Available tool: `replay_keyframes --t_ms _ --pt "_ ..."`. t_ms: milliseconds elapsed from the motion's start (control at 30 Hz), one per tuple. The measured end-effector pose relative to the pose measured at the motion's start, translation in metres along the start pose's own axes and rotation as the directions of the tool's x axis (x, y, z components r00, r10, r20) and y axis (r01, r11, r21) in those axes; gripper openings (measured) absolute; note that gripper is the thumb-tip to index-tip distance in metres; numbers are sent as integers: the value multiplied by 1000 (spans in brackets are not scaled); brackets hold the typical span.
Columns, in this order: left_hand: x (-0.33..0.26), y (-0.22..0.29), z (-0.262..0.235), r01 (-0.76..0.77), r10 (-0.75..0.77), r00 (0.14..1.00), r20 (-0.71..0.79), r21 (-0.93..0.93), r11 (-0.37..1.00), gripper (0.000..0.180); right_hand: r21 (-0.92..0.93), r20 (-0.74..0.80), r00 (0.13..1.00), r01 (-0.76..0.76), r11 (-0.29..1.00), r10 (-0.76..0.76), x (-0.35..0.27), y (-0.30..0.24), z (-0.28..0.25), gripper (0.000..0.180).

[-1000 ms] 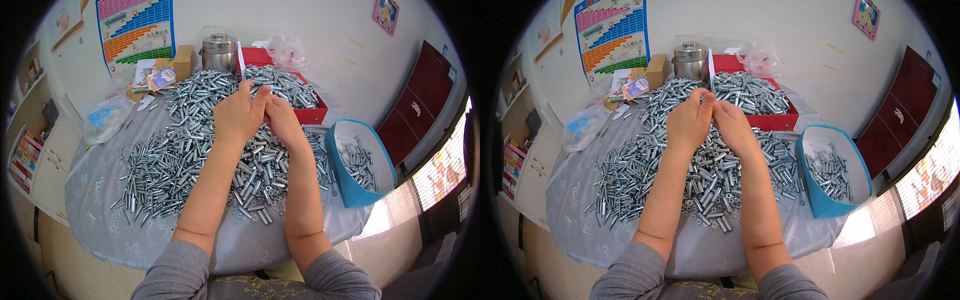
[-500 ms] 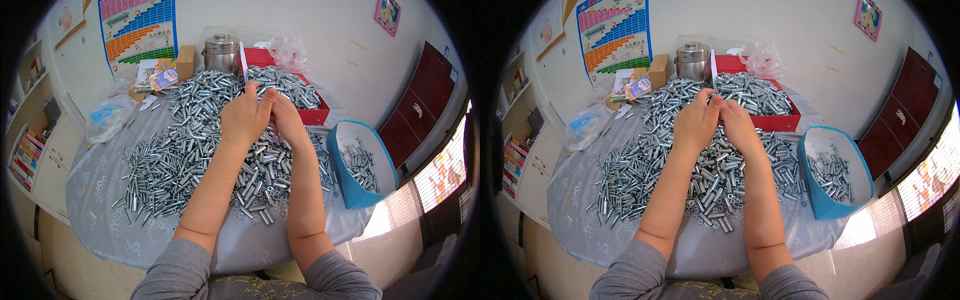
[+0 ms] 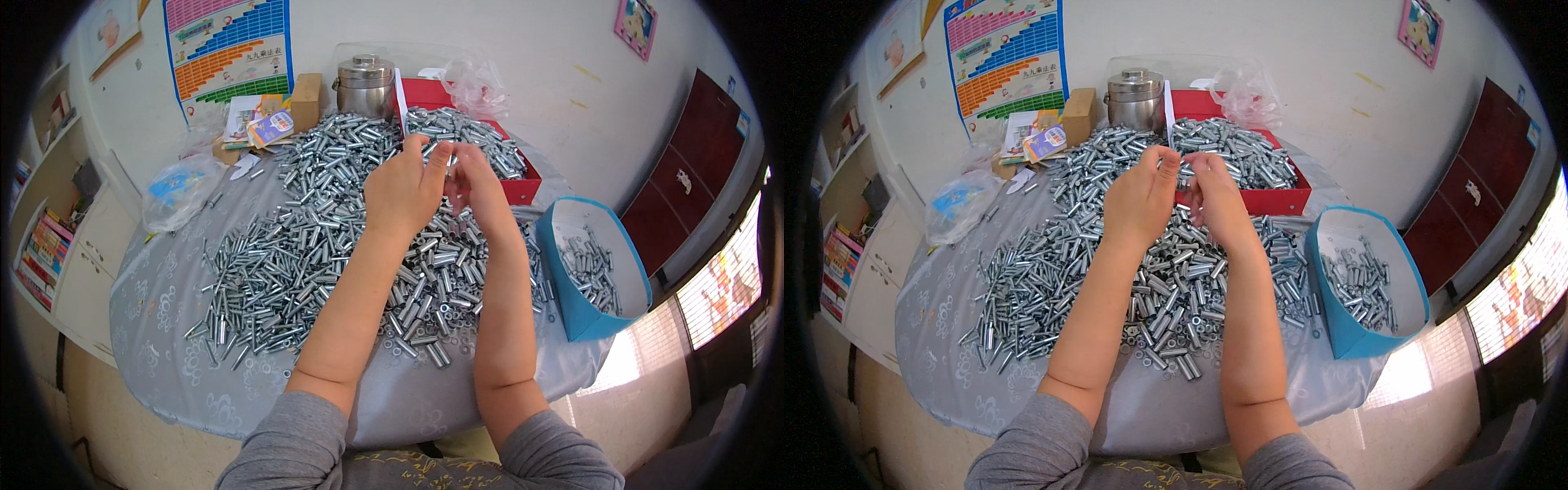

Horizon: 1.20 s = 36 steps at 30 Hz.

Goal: The person sits at a table covered with a large pile of small, cylindrical metal parts. They repeatedly pick up individual metal pieces and small rings, fit them together by hand, and place the assembled units into a blue container on the right. The task involves continuous manual assembly of these components throughout the clip.

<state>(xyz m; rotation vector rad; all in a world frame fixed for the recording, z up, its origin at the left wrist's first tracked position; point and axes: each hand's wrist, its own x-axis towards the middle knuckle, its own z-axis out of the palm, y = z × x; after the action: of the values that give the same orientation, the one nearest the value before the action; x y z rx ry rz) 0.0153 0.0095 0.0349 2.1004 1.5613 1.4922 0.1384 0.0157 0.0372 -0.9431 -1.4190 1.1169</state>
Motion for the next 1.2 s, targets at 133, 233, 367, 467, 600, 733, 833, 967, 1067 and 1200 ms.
replay_keyframes --t_ms 133,233,367,467,600,733,833,967,1067,1200 --pt "1 -2 1 1 0 1000 -13 5 1000 62 -61 -53 987 146 987 -149 -3 -1 8 22" --pt "1 -3 -2 26 -26 1000 6 7 1000 60 48 -61 998 7 999 -4 -3 -5 6 20" --pt "1 -2 2 5 -5 1000 14 1 1000 57 -53 -4 996 93 994 -93 2 3 8 16" --pt "0 0 2 1 -1 1000 15 10 1000 55 -93 -124 979 150 984 -161 5 10 8 18" --pt "0 -2 0 -12 13 1000 18 -53 999 58 64 18 998 -63 996 62 0 2 -2 17" --pt "1 -1 -1 -5 5 1000 15 -36 999 58 135 -49 999 -13 991 19 0 -1 -4 16" --pt "0 -2 -3 -4 5 1000 20 -40 999 60 19 108 990 -90 996 88 0 -2 -4 16" --pt "-1 0 5 -10 10 999 48 -5 1000 58 66 -5 999 -49 997 50 4 6 -4 17" --pt "0 -1 3 1 -2 998 61 15 1000 56 11 89 995 -56 998 55 3 1 0 19" --pt "0 -1 4 10 -11 999 50 21 1000 55 -9 -149 989 9 1000 -10 -2 0 16 25"
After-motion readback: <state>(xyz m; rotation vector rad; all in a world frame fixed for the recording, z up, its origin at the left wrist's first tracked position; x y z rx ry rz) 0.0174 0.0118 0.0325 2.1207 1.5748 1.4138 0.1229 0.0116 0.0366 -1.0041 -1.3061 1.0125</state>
